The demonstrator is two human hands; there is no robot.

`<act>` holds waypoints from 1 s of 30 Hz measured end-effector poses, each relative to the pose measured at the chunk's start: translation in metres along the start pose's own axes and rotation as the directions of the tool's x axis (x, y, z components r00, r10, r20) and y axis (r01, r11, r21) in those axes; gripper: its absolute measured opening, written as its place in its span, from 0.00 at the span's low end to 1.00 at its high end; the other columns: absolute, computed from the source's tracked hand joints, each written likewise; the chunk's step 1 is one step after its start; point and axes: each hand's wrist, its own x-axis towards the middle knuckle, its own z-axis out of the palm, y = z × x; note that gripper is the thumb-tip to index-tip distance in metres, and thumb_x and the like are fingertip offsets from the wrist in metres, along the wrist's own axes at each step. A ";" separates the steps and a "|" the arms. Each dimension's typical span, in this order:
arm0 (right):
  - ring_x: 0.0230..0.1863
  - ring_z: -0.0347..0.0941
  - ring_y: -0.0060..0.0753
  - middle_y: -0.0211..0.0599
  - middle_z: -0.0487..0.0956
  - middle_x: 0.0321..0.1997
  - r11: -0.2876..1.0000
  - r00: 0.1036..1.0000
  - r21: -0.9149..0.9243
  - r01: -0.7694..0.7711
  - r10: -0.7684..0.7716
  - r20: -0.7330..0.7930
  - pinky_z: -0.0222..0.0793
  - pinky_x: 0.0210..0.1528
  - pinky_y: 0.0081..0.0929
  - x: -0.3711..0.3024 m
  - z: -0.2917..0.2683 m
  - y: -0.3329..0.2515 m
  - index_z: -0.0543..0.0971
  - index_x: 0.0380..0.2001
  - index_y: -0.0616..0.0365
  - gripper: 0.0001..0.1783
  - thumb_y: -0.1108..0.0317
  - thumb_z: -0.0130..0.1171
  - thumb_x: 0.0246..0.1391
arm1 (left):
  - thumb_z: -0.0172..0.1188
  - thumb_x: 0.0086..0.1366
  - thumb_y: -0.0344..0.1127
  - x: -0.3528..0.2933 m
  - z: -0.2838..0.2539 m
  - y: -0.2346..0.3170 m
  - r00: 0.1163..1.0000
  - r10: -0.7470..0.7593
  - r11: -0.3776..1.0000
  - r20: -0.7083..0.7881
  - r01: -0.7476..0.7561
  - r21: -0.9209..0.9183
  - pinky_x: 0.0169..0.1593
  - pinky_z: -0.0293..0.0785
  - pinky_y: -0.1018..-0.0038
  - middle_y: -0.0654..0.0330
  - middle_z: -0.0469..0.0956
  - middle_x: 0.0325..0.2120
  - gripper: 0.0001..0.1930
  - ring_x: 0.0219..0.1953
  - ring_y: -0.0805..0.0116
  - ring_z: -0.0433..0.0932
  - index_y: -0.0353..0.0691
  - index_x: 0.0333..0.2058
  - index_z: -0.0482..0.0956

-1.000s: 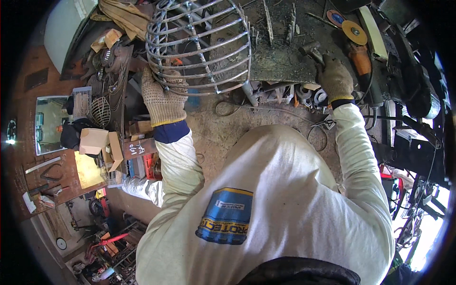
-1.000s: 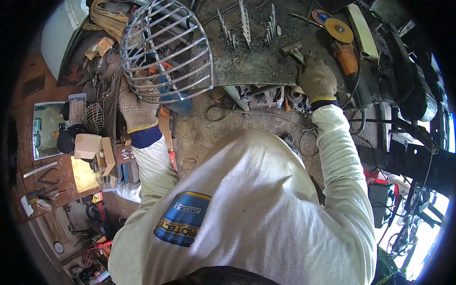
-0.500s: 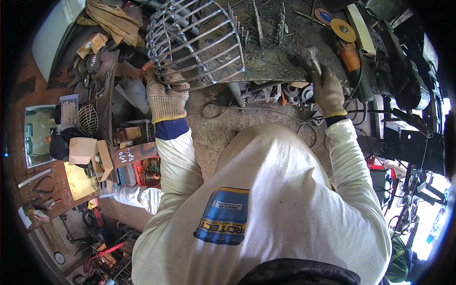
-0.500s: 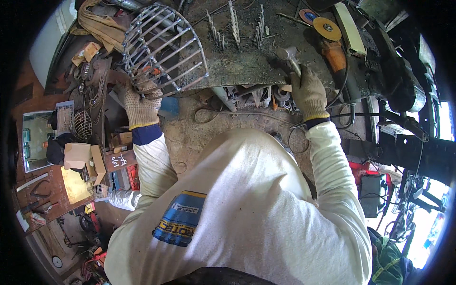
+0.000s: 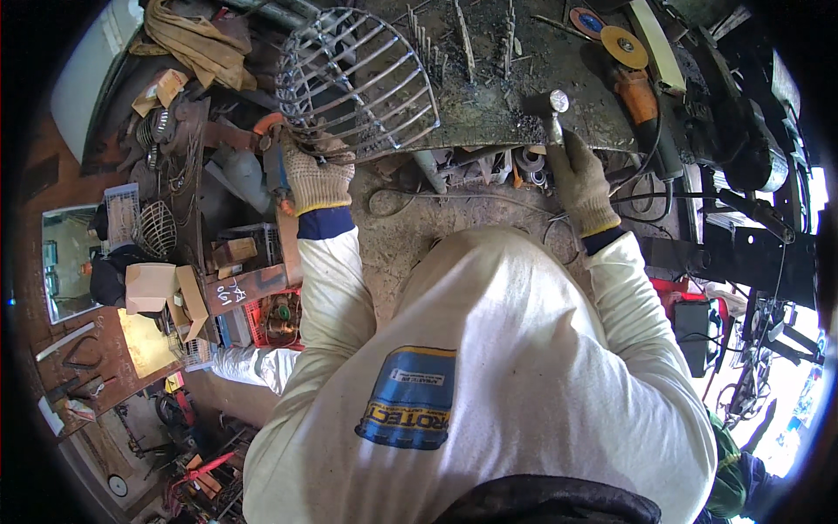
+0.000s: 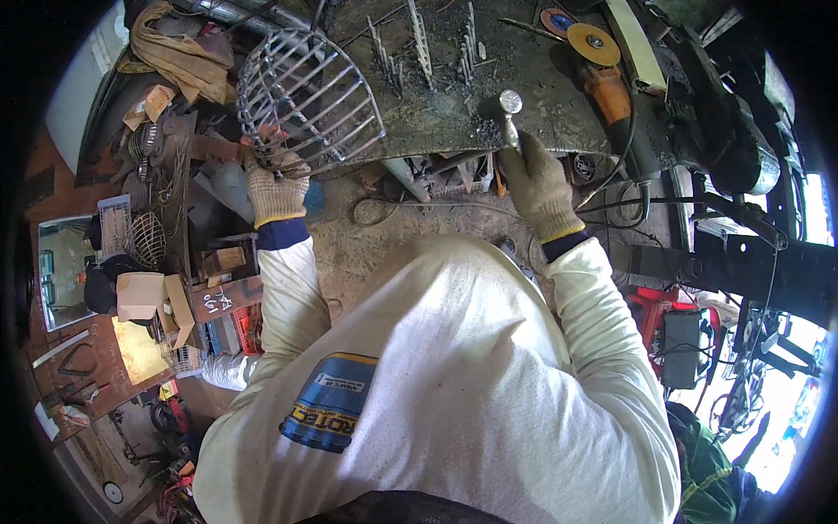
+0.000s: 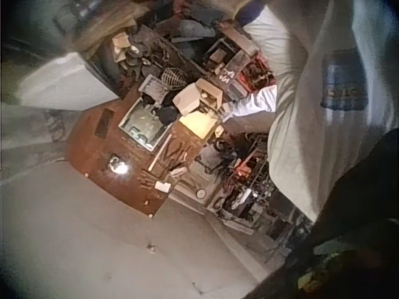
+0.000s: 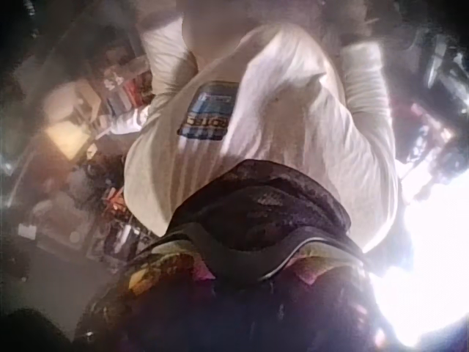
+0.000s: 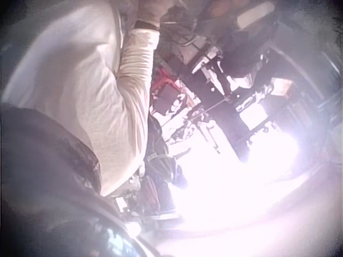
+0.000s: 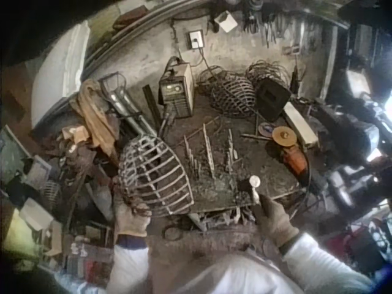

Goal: The person welds several points on a spherical wire structure using a torch, then uses a hammer and a rod to tap and shape parts of the wire frame on a workbench.

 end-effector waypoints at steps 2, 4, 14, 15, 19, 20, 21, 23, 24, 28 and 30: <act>0.47 0.82 0.50 0.56 0.82 0.42 0.998 0.992 0.040 -0.045 0.040 0.122 0.73 0.48 0.40 -0.004 0.007 -0.006 0.74 0.56 0.61 0.24 0.55 0.53 0.66 | 0.57 0.70 0.55 0.012 -0.013 -0.004 0.991 0.049 0.994 -0.125 -0.036 0.101 0.15 0.60 0.77 0.67 0.76 0.17 0.21 0.12 0.75 0.64 0.42 0.37 0.82; 0.44 0.82 0.52 0.55 0.82 0.39 0.999 0.993 -0.018 -0.027 0.029 0.111 0.74 0.45 0.42 -0.008 0.013 -0.009 0.75 0.54 0.61 0.23 0.54 0.54 0.66 | 0.58 0.69 0.55 0.015 -0.018 -0.010 0.990 0.056 0.996 -0.127 -0.047 0.070 0.16 0.62 0.77 0.67 0.76 0.19 0.20 0.12 0.75 0.65 0.43 0.37 0.82; 0.48 0.78 0.62 0.60 0.81 0.43 0.990 0.954 -0.041 0.131 -0.115 0.278 0.73 0.48 0.46 -0.015 0.038 -0.043 0.75 0.54 0.63 0.24 0.55 0.56 0.63 | 0.52 0.71 0.61 0.039 -0.054 -0.024 0.904 0.248 0.968 -0.349 -0.223 0.110 0.33 0.79 0.63 0.60 0.82 0.38 0.23 0.28 0.66 0.78 0.47 0.45 0.80; 0.48 0.78 0.62 0.60 0.81 0.43 0.989 0.945 -0.048 0.139 -0.118 0.305 0.73 0.48 0.47 -0.014 0.042 -0.046 0.75 0.55 0.63 0.24 0.56 0.56 0.63 | 0.49 0.71 0.63 0.034 -0.053 -0.023 0.946 0.213 0.976 -0.245 -0.193 0.102 0.39 0.80 0.55 0.57 0.82 0.42 0.26 0.35 0.59 0.80 0.47 0.48 0.80; 0.47 0.78 0.62 0.60 0.81 0.43 0.965 0.924 -0.075 0.250 -0.215 0.316 0.74 0.47 0.48 -0.011 0.056 -0.067 0.73 0.56 0.64 0.25 0.56 0.55 0.63 | 0.40 0.72 0.67 0.041 -0.069 -0.028 0.948 0.234 0.961 -0.215 -0.191 0.202 0.58 0.72 0.38 0.50 0.76 0.57 0.34 0.55 0.41 0.76 0.45 0.60 0.74; 0.47 0.78 0.62 0.60 0.81 0.43 0.964 0.919 -0.082 0.253 -0.213 0.330 0.74 0.47 0.48 -0.009 0.061 -0.073 0.73 0.56 0.64 0.25 0.56 0.55 0.63 | 0.39 0.72 0.66 0.055 -0.095 -0.026 0.956 0.262 0.944 -0.130 -0.226 0.241 0.58 0.72 0.36 0.50 0.74 0.59 0.34 0.57 0.41 0.75 0.45 0.61 0.73; 0.47 0.78 0.62 0.60 0.81 0.43 0.956 0.912 -0.081 0.281 -0.240 0.333 0.74 0.47 0.48 -0.005 0.067 -0.077 0.73 0.56 0.64 0.25 0.56 0.55 0.63 | 0.39 0.72 0.66 0.070 -0.122 -0.023 0.956 0.289 0.924 -0.043 -0.267 0.273 0.59 0.71 0.35 0.49 0.73 0.60 0.34 0.58 0.40 0.74 0.46 0.62 0.72; 0.47 0.78 0.63 0.60 0.81 0.43 0.950 0.912 -0.080 0.303 -0.265 0.312 0.74 0.48 0.50 0.001 0.074 -0.078 0.72 0.57 0.63 0.26 0.55 0.54 0.64 | 0.39 0.73 0.65 0.079 -0.125 -0.025 0.982 0.172 0.959 -0.078 -0.149 0.242 0.59 0.72 0.36 0.49 0.74 0.59 0.34 0.58 0.41 0.74 0.46 0.62 0.72; 0.47 0.78 0.63 0.60 0.81 0.43 0.949 0.910 -0.082 0.304 -0.264 0.320 0.74 0.48 0.50 0.003 0.077 -0.086 0.72 0.57 0.63 0.26 0.55 0.54 0.64 | 0.39 0.73 0.64 0.085 -0.134 -0.020 0.988 0.126 0.969 -0.093 -0.102 0.227 0.58 0.73 0.37 0.48 0.74 0.58 0.33 0.57 0.41 0.75 0.46 0.62 0.72; 0.46 0.79 0.63 0.60 0.81 0.43 0.939 0.908 -0.150 0.310 -0.245 0.339 0.74 0.47 0.51 0.008 0.094 -0.110 0.72 0.56 0.61 0.25 0.53 0.52 0.66 | 0.36 0.73 0.67 0.105 -0.187 0.007 0.961 -0.141 0.988 0.236 0.123 0.089 0.51 0.80 0.42 0.49 0.77 0.54 0.34 0.50 0.47 0.80 0.47 0.60 0.74; 0.46 0.79 0.63 0.59 0.81 0.42 0.924 0.925 -0.219 0.313 -0.244 0.291 0.74 0.47 0.52 0.014 0.095 -0.104 0.73 0.55 0.61 0.25 0.52 0.51 0.67 | 0.37 0.73 0.68 0.086 -0.136 -0.028 0.994 -0.035 0.997 0.102 0.028 0.070 0.45 0.84 0.48 0.51 0.79 0.51 0.34 0.45 0.52 0.82 0.48 0.57 0.75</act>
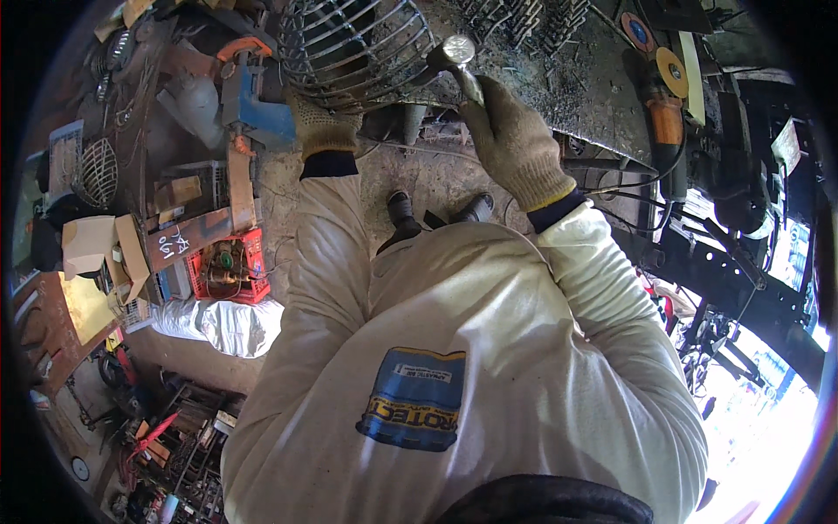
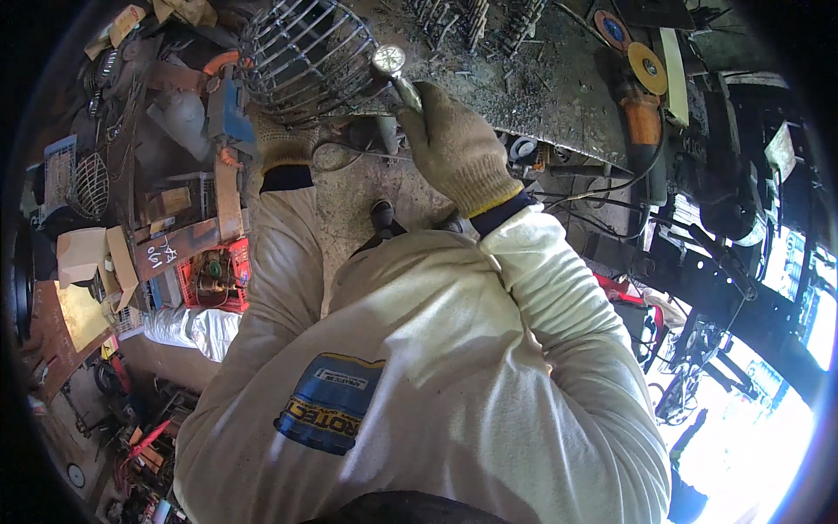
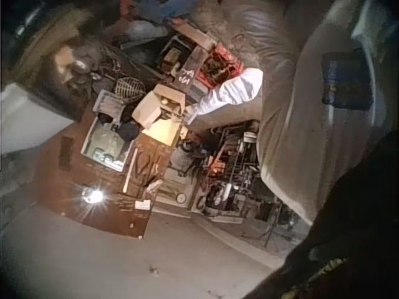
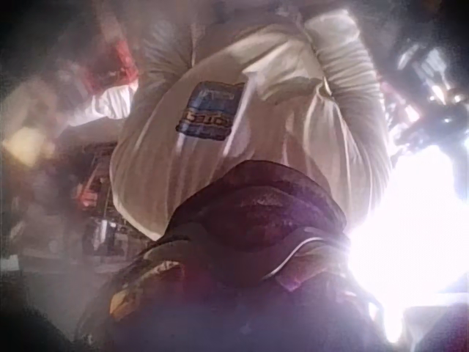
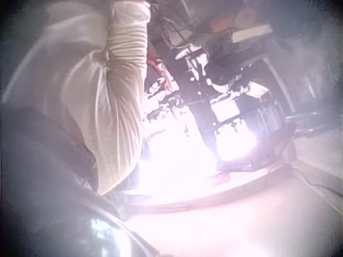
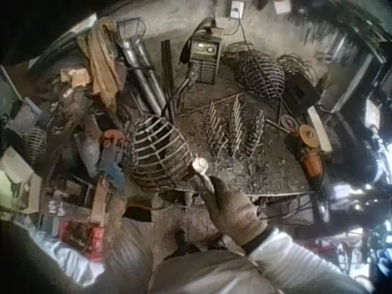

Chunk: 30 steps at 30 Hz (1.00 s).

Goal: The person welds several points on a spherical wire structure using a torch, then uses a hammer and a rod to tap and shape parts of the wire frame on a workbench.

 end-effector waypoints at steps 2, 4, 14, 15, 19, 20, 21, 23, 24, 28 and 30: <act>0.44 0.79 0.62 0.58 0.82 0.41 0.983 0.983 -0.146 -0.108 0.128 0.134 0.74 0.46 0.52 0.007 -0.008 -0.011 0.73 0.54 0.61 0.24 0.52 0.50 0.67 | 0.37 0.73 0.68 -0.018 0.038 -0.001 0.955 0.195 0.981 -0.224 -0.189 0.050 0.42 0.85 0.53 0.54 0.81 0.49 0.33 0.41 0.57 0.83 0.48 0.55 0.77; 0.44 0.79 0.62 0.57 0.82 0.40 0.990 0.988 -0.111 -0.085 0.098 0.117 0.74 0.45 0.53 0.009 -0.024 -0.023 0.73 0.54 0.61 0.24 0.52 0.50 0.67 | 0.40 0.73 0.67 -0.017 0.034 0.003 0.933 0.193 0.967 -0.304 -0.232 -0.100 0.39 0.85 0.61 0.57 0.82 0.47 0.31 0.39 0.63 0.83 0.48 0.53 0.79; 0.44 0.79 0.65 0.61 0.81 0.41 0.974 0.970 -0.208 -0.093 0.136 0.202 0.74 0.45 0.55 0.003 -0.010 -0.010 0.72 0.51 0.61 0.21 0.53 0.49 0.68 | 0.46 0.73 0.62 -0.036 0.072 0.000 0.939 0.274 0.961 -0.209 -0.277 0.014 0.43 0.84 0.62 0.57 0.80 0.52 0.28 0.43 0.60 0.83 0.47 0.55 0.78; 0.45 0.78 0.66 0.61 0.80 0.41 0.983 0.969 -0.147 -0.106 0.136 0.207 0.74 0.45 0.54 -0.001 -0.013 -0.010 0.72 0.51 0.60 0.21 0.53 0.49 0.68 | 0.45 0.73 0.63 -0.036 0.065 0.005 0.947 0.263 0.962 -0.182 -0.272 -0.022 0.47 0.83 0.57 0.55 0.79 0.54 0.29 0.46 0.57 0.82 0.47 0.57 0.77; 0.46 0.78 0.66 0.60 0.81 0.41 0.991 0.986 -0.021 -0.132 0.133 0.104 0.74 0.46 0.54 -0.002 -0.021 -0.020 0.73 0.51 0.60 0.22 0.53 0.49 0.68 | 0.41 0.74 0.64 -0.010 0.018 0.006 0.918 0.293 0.955 -0.268 -0.264 0.138 0.56 0.75 0.42 0.51 0.75 0.58 0.32 0.56 0.45 0.76 0.46 0.60 0.75; 0.46 0.78 0.66 0.60 0.81 0.41 0.991 0.986 -0.017 -0.130 0.131 0.104 0.74 0.46 0.54 0.001 -0.021 -0.023 0.73 0.51 0.60 0.22 0.53 0.49 0.68 | 0.41 0.74 0.64 -0.007 0.006 0.011 0.917 0.295 0.954 -0.267 -0.266 0.141 0.56 0.75 0.42 0.51 0.75 0.58 0.32 0.56 0.45 0.76 0.46 0.60 0.75; 0.46 0.78 0.66 0.60 0.80 0.41 0.999 0.998 0.021 -0.044 0.043 0.039 0.74 0.46 0.54 0.004 -0.022 -0.023 0.72 0.51 0.61 0.22 0.53 0.49 0.68 | 0.41 0.74 0.65 -0.006 0.005 0.014 0.978 0.173 0.966 -0.120 -0.192 -0.172 0.55 0.76 0.42 0.51 0.75 0.59 0.32 0.55 0.45 0.76 0.47 0.60 0.75; 0.46 0.78 0.65 0.60 0.80 0.41 0.998 0.999 0.052 0.041 -0.039 -0.032 0.73 0.46 0.54 0.008 -0.017 -0.022 0.72 0.51 0.61 0.22 0.53 0.49 0.68 | 0.40 0.74 0.65 -0.007 0.006 0.010 0.994 0.087 0.890 0.064 -0.049 -0.453 0.55 0.77 0.43 0.51 0.75 0.59 0.32 0.55 0.45 0.77 0.47 0.60 0.74; 0.46 0.78 0.65 0.59 0.80 0.41 0.999 0.999 -0.005 -0.038 0.038 0.026 0.73 0.45 0.54 0.010 -0.011 -0.018 0.73 0.50 0.61 0.21 0.53 0.49 0.68 | 0.41 0.74 0.65 -0.017 0.033 0.001 0.991 0.132 0.949 -0.018 -0.132 -0.287 0.54 0.78 0.47 0.52 0.75 0.59 0.32 0.54 0.48 0.77 0.46 0.60 0.74; 0.44 0.79 0.64 0.59 0.80 0.38 0.983 0.978 -0.047 -0.175 0.179 0.108 0.74 0.43 0.53 0.013 -0.013 -0.014 0.73 0.47 0.61 0.21 0.52 0.50 0.67 | 0.40 0.74 0.65 -0.023 0.041 0.001 0.958 0.169 0.978 -0.234 -0.192 -0.079 0.50 0.82 0.52 0.53 0.75 0.59 0.32 0.51 0.53 0.80 0.46 0.61 0.72; 0.41 0.79 0.65 0.59 0.80 0.36 1.000 0.999 -0.013 0.008 -0.008 0.039 0.74 0.40 0.53 0.015 -0.017 -0.011 0.73 0.44 0.61 0.20 0.52 0.50 0.67 | 0.39 0.75 0.65 -0.008 -0.015 0.007 0.973 0.090 0.968 0.211 -0.036 -0.247 0.48 0.82 0.52 0.53 0.76 0.57 0.32 0.50 0.53 0.80 0.46 0.60 0.73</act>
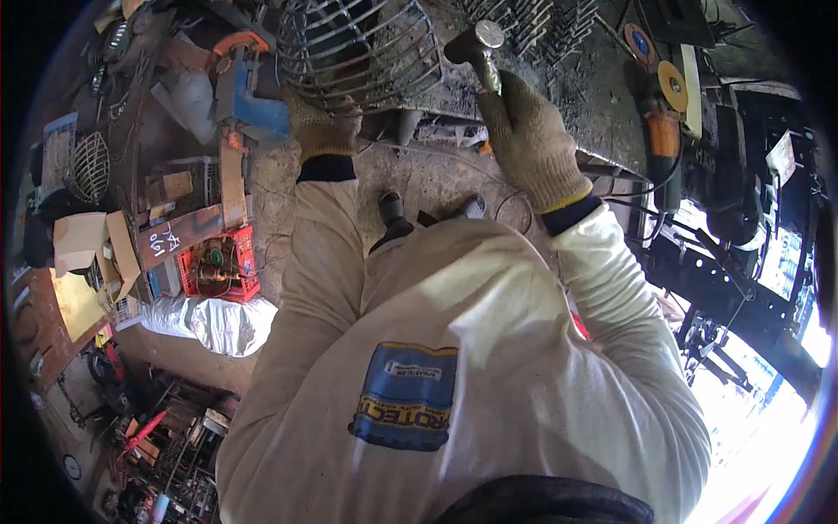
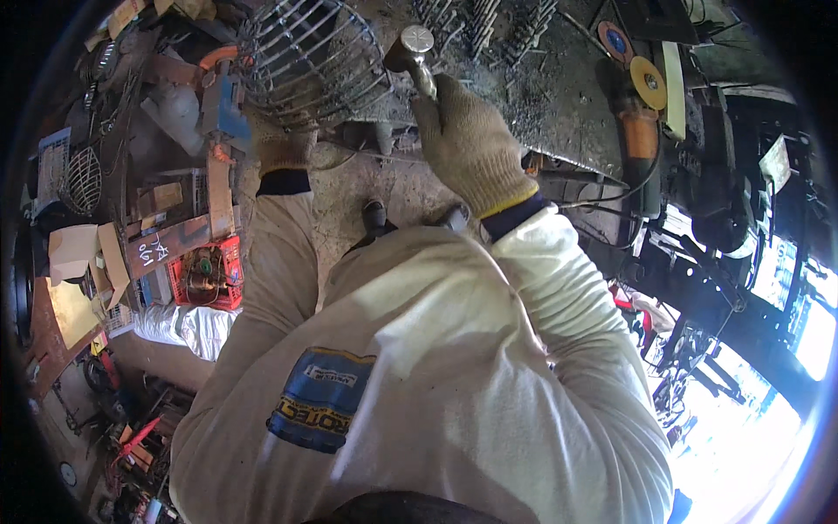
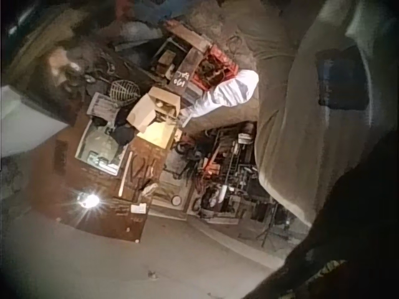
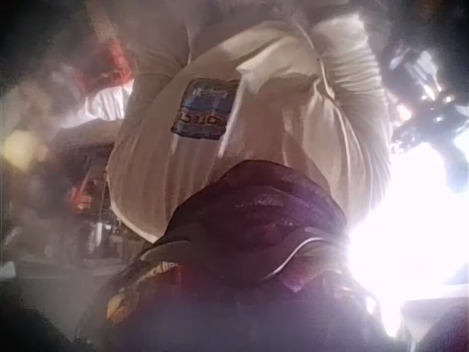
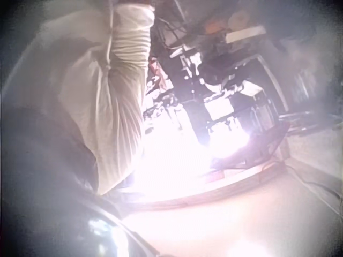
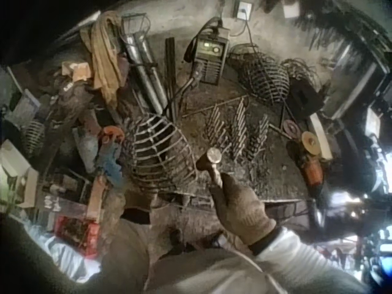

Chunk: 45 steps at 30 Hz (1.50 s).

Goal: The person welds several points on a spherical wire structure using a torch, then uses a hammer and a rod to tap and shape parts of the wire frame on a workbench.

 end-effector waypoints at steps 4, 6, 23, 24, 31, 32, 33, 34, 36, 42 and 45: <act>0.38 0.79 0.66 0.59 0.80 0.33 0.999 0.997 0.041 -0.010 0.013 -0.079 0.74 0.38 0.54 -0.004 -0.005 -0.015 0.73 0.43 0.60 0.19 0.52 0.50 0.67 | 0.39 0.75 0.65 0.004 0.030 -0.014 0.920 0.165 0.986 -0.356 -0.154 0.061 0.41 0.84 0.58 0.55 0.79 0.52 0.31 0.44 0.55 0.82 0.46 0.57 0.76; 0.38 0.79 0.65 0.59 0.80 0.33 0.994 0.994 0.094 -0.064 0.072 -0.083 0.74 0.38 0.54 -0.008 0.007 -0.017 0.73 0.44 0.60 0.19 0.52 0.50 0.67 | 0.41 0.75 0.64 0.001 -0.025 0.004 0.992 0.092 0.994 -0.085 -0.087 0.065 0.39 0.84 0.62 0.56 0.81 0.49 0.30 0.41 0.58 0.82 0.47 0.56 0.77; 0.40 0.78 0.66 0.62 0.80 0.34 0.997 0.997 -0.029 -0.070 0.071 0.019 0.73 0.40 0.56 -0.001 -0.001 -0.004 0.74 0.45 0.64 0.21 0.54 0.50 0.67 | 0.42 0.75 0.61 -0.003 0.093 -0.028 0.811 0.259 0.958 -0.524 -0.148 0.244 0.23 0.79 0.68 0.61 0.80 0.42 0.26 0.22 0.71 0.75 0.49 0.50 0.79; 0.40 0.78 0.66 0.62 0.80 0.34 1.000 1.000 0.009 -0.014 0.014 -0.012 0.73 0.40 0.56 0.001 -0.006 -0.005 0.74 0.45 0.64 0.21 0.54 0.51 0.67 | 0.42 0.75 0.62 0.003 0.078 -0.020 0.820 0.235 0.970 -0.522 -0.168 0.174 0.22 0.78 0.69 0.61 0.81 0.41 0.26 0.20 0.71 0.74 0.49 0.50 0.79; 0.41 0.79 0.66 0.62 0.80 0.36 0.995 0.995 0.101 0.006 0.005 -0.103 0.74 0.40 0.55 -0.003 -0.005 -0.009 0.75 0.46 0.64 0.21 0.53 0.50 0.67 | 0.44 0.75 0.61 0.005 0.050 -0.018 0.840 0.218 0.975 -0.498 -0.168 0.143 0.21 0.78 0.73 0.57 0.83 0.41 0.26 0.20 0.69 0.78 0.47 0.52 0.79; 0.41 0.79 0.66 0.62 0.80 0.36 0.995 0.994 0.099 0.000 0.011 -0.105 0.74 0.40 0.55 -0.002 -0.002 -0.010 0.75 0.46 0.64 0.21 0.53 0.50 0.67 | 0.45 0.75 0.61 0.003 0.052 -0.021 0.829 0.233 0.970 -0.508 -0.164 0.178 0.21 0.78 0.73 0.57 0.83 0.41 0.26 0.20 0.69 0.78 0.47 0.52 0.79; 0.41 0.79 0.65 0.62 0.80 0.37 0.998 0.997 0.003 -0.067 0.067 -0.031 0.74 0.41 0.55 0.000 0.002 -0.012 0.75 0.46 0.64 0.22 0.52 0.49 0.67 | 0.44 0.75 0.61 0.001 0.054 -0.020 0.869 0.221 0.969 -0.443 -0.141 0.205 0.20 0.78 0.72 0.58 0.83 0.41 0.26 0.21 0.68 0.78 0.47 0.51 0.79; 0.42 0.79 0.65 0.63 0.80 0.37 0.987 0.991 -0.098 -0.126 0.130 0.037 0.75 0.42 0.55 0.002 0.005 -0.011 0.75 0.46 0.64 0.23 0.51 0.49 0.67 | 0.44 0.75 0.61 0.002 0.057 -0.021 0.889 0.211 0.967 -0.406 -0.129 0.219 0.20 0.78 0.72 0.58 0.83 0.41 0.26 0.21 0.68 0.78 0.47 0.51 0.80; 0.42 0.79 0.66 0.64 0.80 0.37 0.978 0.983 -0.144 -0.151 0.164 0.088 0.75 0.43 0.55 0.008 0.005 0.000 0.74 0.45 0.64 0.24 0.50 0.48 0.68 | 0.42 0.75 0.62 0.003 0.081 -0.026 0.869 0.212 0.961 -0.447 -0.101 0.259 0.25 0.81 0.67 0.57 0.83 0.44 0.28 0.26 0.64 0.80 0.46 0.52 0.79; 0.41 0.79 0.67 0.63 0.81 0.34 0.995 0.995 0.010 -0.097 0.098 -0.024 0.74 0.43 0.57 0.000 -0.019 -0.016 0.74 0.45 0.65 0.24 0.50 0.48 0.67 | 0.36 0.75 0.66 0.013 0.034 -0.010 0.919 0.160 0.985 -0.361 -0.170 0.005 0.47 0.83 0.50 0.52 0.79 0.53 0.34 0.45 0.52 0.82 0.44 0.57 0.76; 0.40 0.79 0.67 0.62 0.81 0.34 0.986 0.988 -0.061 -0.157 0.157 -0.007 0.74 0.41 0.56 0.001 0.007 -0.006 0.74 0.45 0.64 0.23 0.51 0.49 0.67 | 0.36 0.74 0.66 0.006 0.055 -0.024 0.918 0.154 0.988 -0.367 -0.150 0.038 0.43 0.83 0.49 0.53 0.80 0.51 0.34 0.41 0.54 0.83 0.45 0.55 0.77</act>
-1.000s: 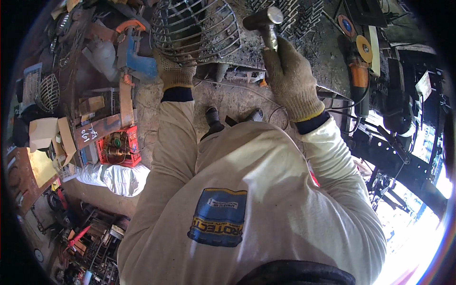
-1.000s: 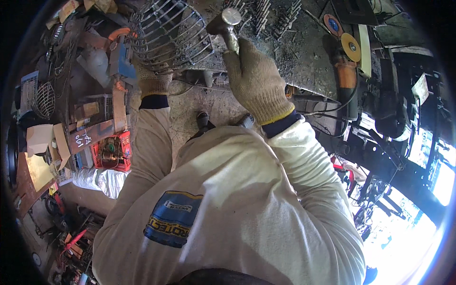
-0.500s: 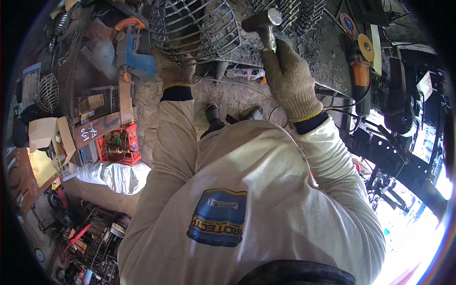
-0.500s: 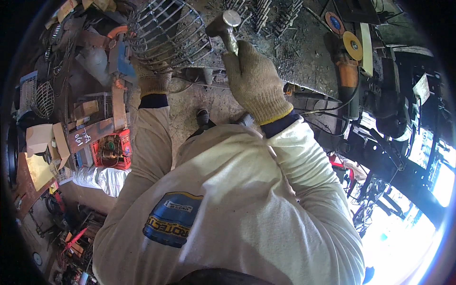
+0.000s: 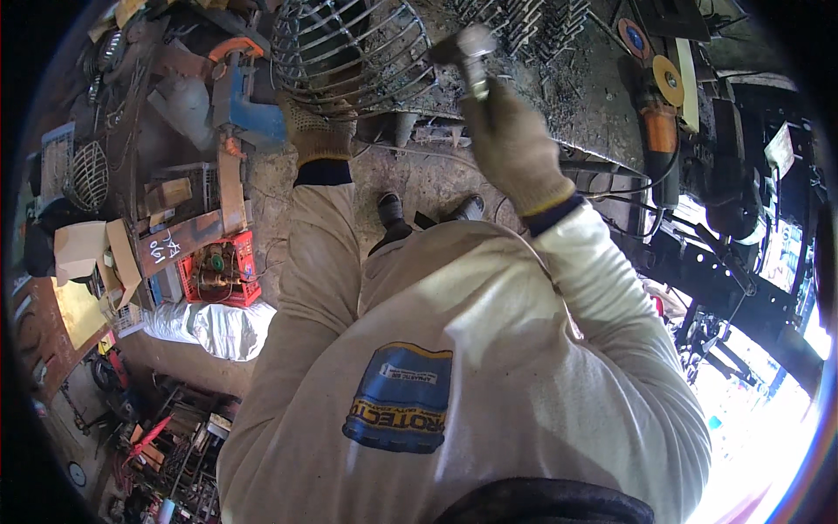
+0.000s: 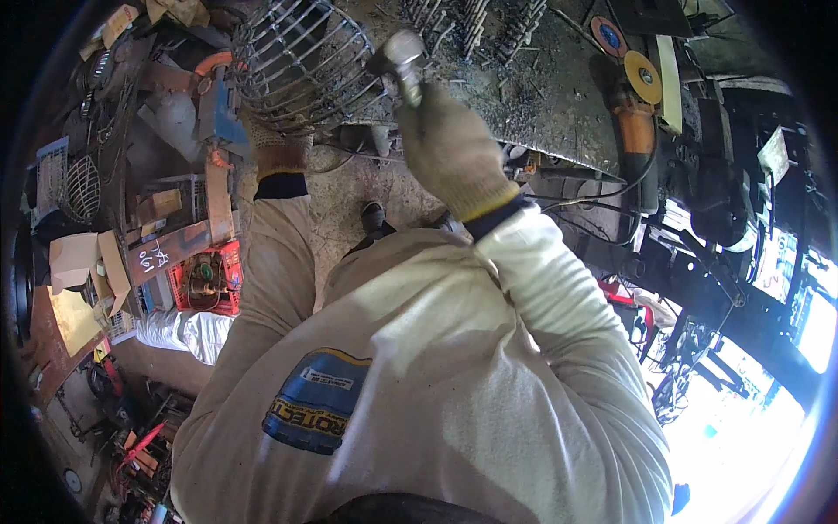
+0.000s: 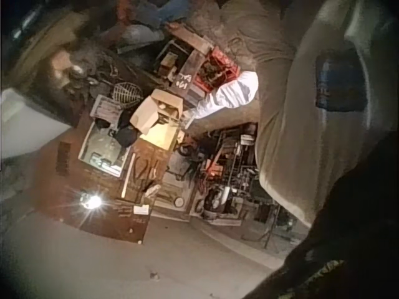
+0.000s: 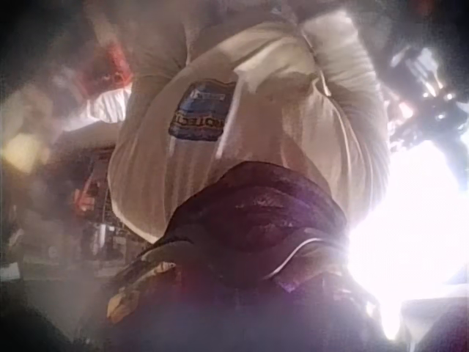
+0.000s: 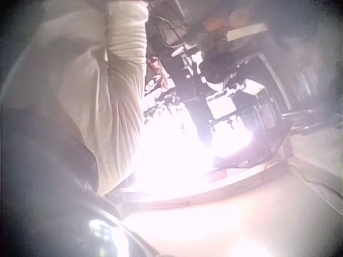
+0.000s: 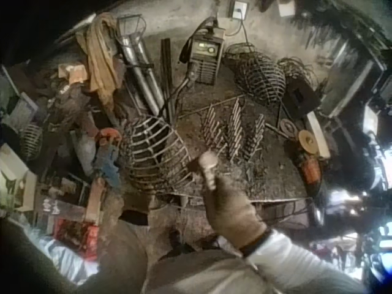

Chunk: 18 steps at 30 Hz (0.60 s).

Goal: The person welds several points on a spherical wire structure using a torch, then uses a hammer and a rod to tap and shape parts of the wire frame on a workbench.

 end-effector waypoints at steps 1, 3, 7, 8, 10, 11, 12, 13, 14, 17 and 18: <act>0.40 0.79 0.67 0.62 0.81 0.34 1.000 1.000 0.001 -0.004 0.004 -0.003 0.74 0.41 0.56 -0.001 -0.001 0.004 0.74 0.45 0.64 0.23 0.51 0.49 0.67 | 0.36 0.74 0.67 -0.006 0.006 -0.001 0.999 -0.006 0.998 0.052 0.003 0.062 0.40 0.84 0.50 0.53 0.81 0.49 0.34 0.39 0.56 0.83 0.45 0.55 0.77; 0.41 0.79 0.65 0.61 0.81 0.35 0.998 1.000 0.059 0.009 -0.008 -0.022 0.73 0.42 0.56 0.001 -0.007 0.008 0.74 0.44 0.63 0.21 0.52 0.51 0.66 | 0.35 0.74 0.67 0.034 -0.044 0.015 0.887 -0.147 0.977 0.437 0.199 -0.077 0.41 0.83 0.48 0.51 0.80 0.51 0.35 0.42 0.53 0.83 0.44 0.56 0.77; 0.36 0.79 0.61 0.56 0.80 0.31 0.929 0.990 0.368 -0.050 0.096 -0.107 0.73 0.39 0.47 0.000 0.000 0.033 0.76 0.41 0.62 0.21 0.52 0.54 0.65 | 0.38 0.74 0.66 0.021 -0.049 0.009 0.986 -0.071 0.997 0.154 0.071 0.006 0.45 0.82 0.46 0.48 0.79 0.48 0.33 0.42 0.51 0.82 0.42 0.53 0.76; 0.28 0.79 0.47 0.47 0.79 0.27 0.945 0.984 0.306 -0.119 0.154 -0.094 0.73 0.32 0.38 -0.001 -0.005 0.036 0.76 0.39 0.62 0.20 0.52 0.56 0.65 | 0.39 0.74 0.65 0.004 -0.027 0.001 1.000 -0.007 0.995 -0.021 0.010 0.103 0.47 0.81 0.46 0.48 0.80 0.46 0.32 0.41 0.51 0.81 0.41 0.52 0.76; 0.25 0.78 0.39 0.42 0.78 0.26 0.896 0.975 0.399 -0.195 0.220 -0.017 0.72 0.30 0.35 -0.008 -0.005 0.040 0.76 0.38 0.61 0.20 0.52 0.56 0.65 | 0.43 0.74 0.64 -0.022 -0.006 -0.003 0.986 0.025 0.974 -0.167 0.014 0.224 0.50 0.80 0.46 0.48 0.80 0.41 0.30 0.38 0.51 0.80 0.40 0.48 0.76; 0.23 0.77 0.31 0.37 0.78 0.25 0.835 0.956 0.473 -0.281 0.285 0.065 0.72 0.28 0.31 -0.011 -0.004 0.043 0.76 0.38 0.60 0.19 0.52 0.55 0.65 | 0.45 0.73 0.63 -0.028 -0.001 -0.002 0.979 0.035 0.962 -0.202 0.021 0.272 0.52 0.80 0.46 0.48 0.80 0.39 0.30 0.36 0.50 0.80 0.39 0.46 0.76; 0.23 0.75 0.21 0.31 0.76 0.24 0.806 0.956 0.519 -0.285 0.281 0.087 0.70 0.26 0.26 -0.015 -0.002 0.047 0.76 0.37 0.60 0.18 0.52 0.55 0.66 | 0.46 0.73 0.62 -0.034 -0.001 0.001 0.971 0.056 0.951 -0.232 0.019 0.308 0.54 0.79 0.45 0.48 0.80 0.37 0.29 0.35 0.50 0.79 0.38 0.45 0.77; 0.23 0.75 0.21 0.31 0.76 0.24 0.804 0.955 0.520 -0.288 0.284 0.089 0.70 0.26 0.26 -0.018 0.004 0.052 0.76 0.37 0.60 0.18 0.52 0.55 0.66 | 0.47 0.73 0.63 -0.031 -0.014 0.006 0.969 0.072 0.944 -0.235 0.010 0.331 0.53 0.79 0.44 0.49 0.80 0.34 0.28 0.33 0.51 0.79 0.38 0.42 0.77; 0.23 0.74 0.21 0.31 0.76 0.24 0.777 0.964 0.575 -0.255 0.247 0.094 0.70 0.26 0.26 -0.020 0.012 0.058 0.76 0.38 0.60 0.18 0.53 0.56 0.66 | 0.48 0.73 0.63 -0.029 -0.027 0.010 0.967 0.086 0.935 -0.240 0.005 0.354 0.52 0.79 0.43 0.50 0.80 0.30 0.28 0.32 0.52 0.79 0.39 0.39 0.77; 0.22 0.73 0.22 0.31 0.75 0.23 0.770 0.978 0.603 -0.208 0.180 0.107 0.70 0.26 0.27 -0.019 0.015 0.056 0.76 0.38 0.60 0.18 0.54 0.56 0.66 | 0.51 0.72 0.61 -0.011 -0.068 0.031 0.989 -0.005 0.953 -0.151 0.051 0.299 0.46 0.80 0.46 0.57 0.77 0.24 0.25 0.30 0.57 0.78 0.42 0.31 0.74; 0.22 0.73 0.22 0.31 0.75 0.23 0.795 0.979 0.570 -0.206 0.167 0.120 0.70 0.26 0.27 -0.020 0.015 0.055 0.76 0.39 0.61 0.17 0.55 0.57 0.66 | 0.46 0.72 0.58 -0.013 -0.072 0.033 0.983 -0.177 0.979 0.055 0.171 0.111 0.50 0.75 0.37 0.53 0.80 0.26 0.25 0.33 0.53 0.80 0.40 0.37 0.78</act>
